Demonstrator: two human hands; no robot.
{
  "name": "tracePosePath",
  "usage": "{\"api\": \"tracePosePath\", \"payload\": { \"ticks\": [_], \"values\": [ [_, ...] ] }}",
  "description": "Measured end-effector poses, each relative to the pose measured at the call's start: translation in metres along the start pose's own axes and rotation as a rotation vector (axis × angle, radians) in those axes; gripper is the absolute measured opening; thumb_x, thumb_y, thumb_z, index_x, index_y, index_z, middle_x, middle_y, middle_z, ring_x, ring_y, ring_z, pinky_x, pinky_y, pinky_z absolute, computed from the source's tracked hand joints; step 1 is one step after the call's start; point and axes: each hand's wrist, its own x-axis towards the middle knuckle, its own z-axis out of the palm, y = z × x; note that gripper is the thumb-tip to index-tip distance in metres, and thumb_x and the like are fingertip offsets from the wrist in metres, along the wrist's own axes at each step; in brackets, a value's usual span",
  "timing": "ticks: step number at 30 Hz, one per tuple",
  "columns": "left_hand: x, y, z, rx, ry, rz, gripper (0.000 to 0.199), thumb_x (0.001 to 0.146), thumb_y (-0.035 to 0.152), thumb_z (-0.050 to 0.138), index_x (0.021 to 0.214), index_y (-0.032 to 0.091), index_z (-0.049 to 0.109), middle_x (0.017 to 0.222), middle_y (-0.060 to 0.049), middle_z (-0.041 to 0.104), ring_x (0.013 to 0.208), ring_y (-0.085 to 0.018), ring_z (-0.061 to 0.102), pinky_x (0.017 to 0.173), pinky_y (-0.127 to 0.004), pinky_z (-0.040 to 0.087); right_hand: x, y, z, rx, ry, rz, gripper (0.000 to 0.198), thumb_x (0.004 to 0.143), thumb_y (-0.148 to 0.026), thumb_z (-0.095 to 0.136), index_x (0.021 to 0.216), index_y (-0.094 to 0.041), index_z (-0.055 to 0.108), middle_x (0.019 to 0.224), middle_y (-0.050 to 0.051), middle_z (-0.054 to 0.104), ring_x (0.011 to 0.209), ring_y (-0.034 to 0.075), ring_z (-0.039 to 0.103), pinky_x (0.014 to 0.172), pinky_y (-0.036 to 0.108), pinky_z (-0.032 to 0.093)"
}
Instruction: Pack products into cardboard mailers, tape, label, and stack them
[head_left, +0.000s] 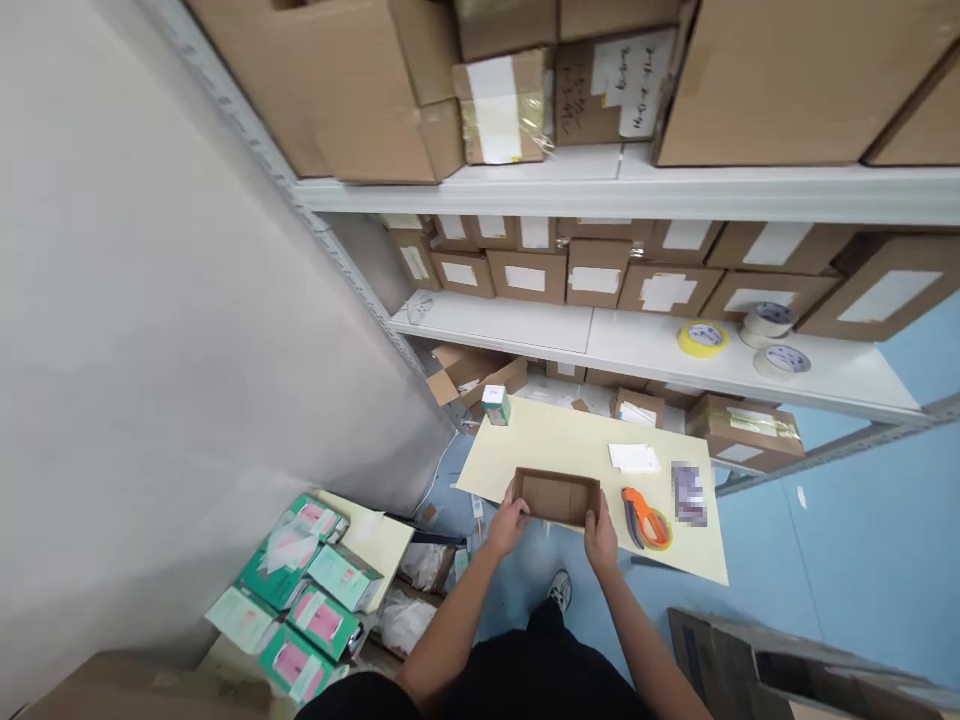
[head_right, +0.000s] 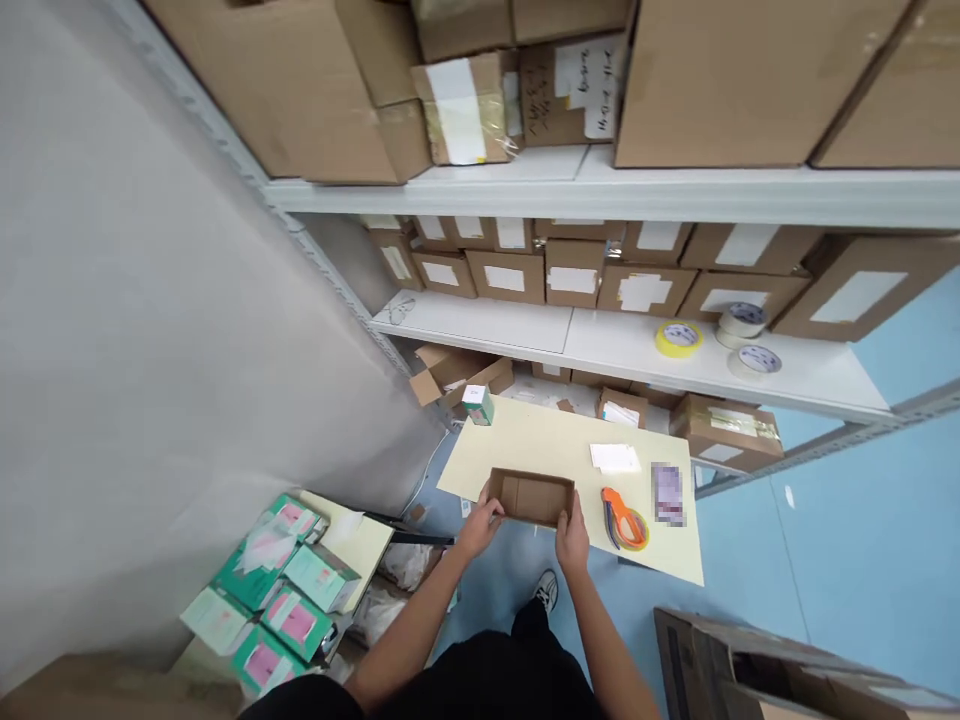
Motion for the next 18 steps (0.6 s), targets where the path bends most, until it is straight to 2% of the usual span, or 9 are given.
{"api": "tracePosePath", "payload": {
  "ticks": [1,4,8,13,18],
  "values": [
    [-0.016,-0.007,0.000,0.016,0.024,0.031,0.015,0.083,0.014,0.063,0.091,0.026,0.067,0.165,-0.001,0.037,0.138,-0.028,0.053,0.111,-0.043,0.047,-0.010,0.001,0.006,0.002,0.007,-0.020,0.074,0.098,-0.049,0.031,0.163,-0.014,0.026,0.164,0.013,0.039,0.151,0.034,0.038,0.122,0.051,0.035],
    [-0.074,-0.033,-0.005,0.036,0.068,0.005,0.013,0.087,0.018,0.060,0.094,0.026,0.067,0.170,-0.004,0.028,0.140,-0.029,0.052,0.112,-0.046,0.046,-0.042,0.002,0.023,-0.013,-0.036,-0.101,0.076,0.096,-0.047,0.038,0.164,-0.015,0.024,0.164,0.014,0.039,0.152,0.035,0.036,0.123,0.054,0.033],
    [-0.167,-0.058,-0.028,0.029,0.145,-0.052,0.014,0.088,0.019,0.061,0.097,0.028,0.068,0.170,-0.005,0.028,0.150,-0.029,0.040,0.114,-0.046,0.044,-0.084,-0.008,0.042,-0.062,-0.187,-0.249,0.078,0.094,-0.048,0.044,0.162,-0.014,0.028,0.162,0.017,0.041,0.150,0.038,0.038,0.123,0.056,0.032],
    [-0.299,-0.075,-0.062,-0.030,0.353,-0.164,0.010,0.093,0.026,0.061,0.100,0.028,0.067,0.168,-0.005,0.033,0.141,-0.030,0.052,0.109,-0.045,0.048,-0.142,-0.061,0.079,-0.091,-0.397,-0.418,0.076,0.093,-0.050,0.048,0.160,-0.016,0.034,0.157,0.017,0.047,0.140,0.037,0.051,0.116,0.053,0.042],
    [-0.438,-0.092,-0.075,-0.067,0.638,-0.308,0.011,0.097,0.028,0.054,0.096,0.025,0.065,0.166,-0.007,0.036,0.150,-0.030,0.041,0.108,-0.042,0.047,-0.244,-0.123,0.133,-0.019,-0.579,-0.679,0.065,0.094,-0.047,0.052,0.152,-0.017,0.047,0.148,0.017,0.057,0.133,0.034,0.057,0.112,0.053,0.046]
  ]
}}
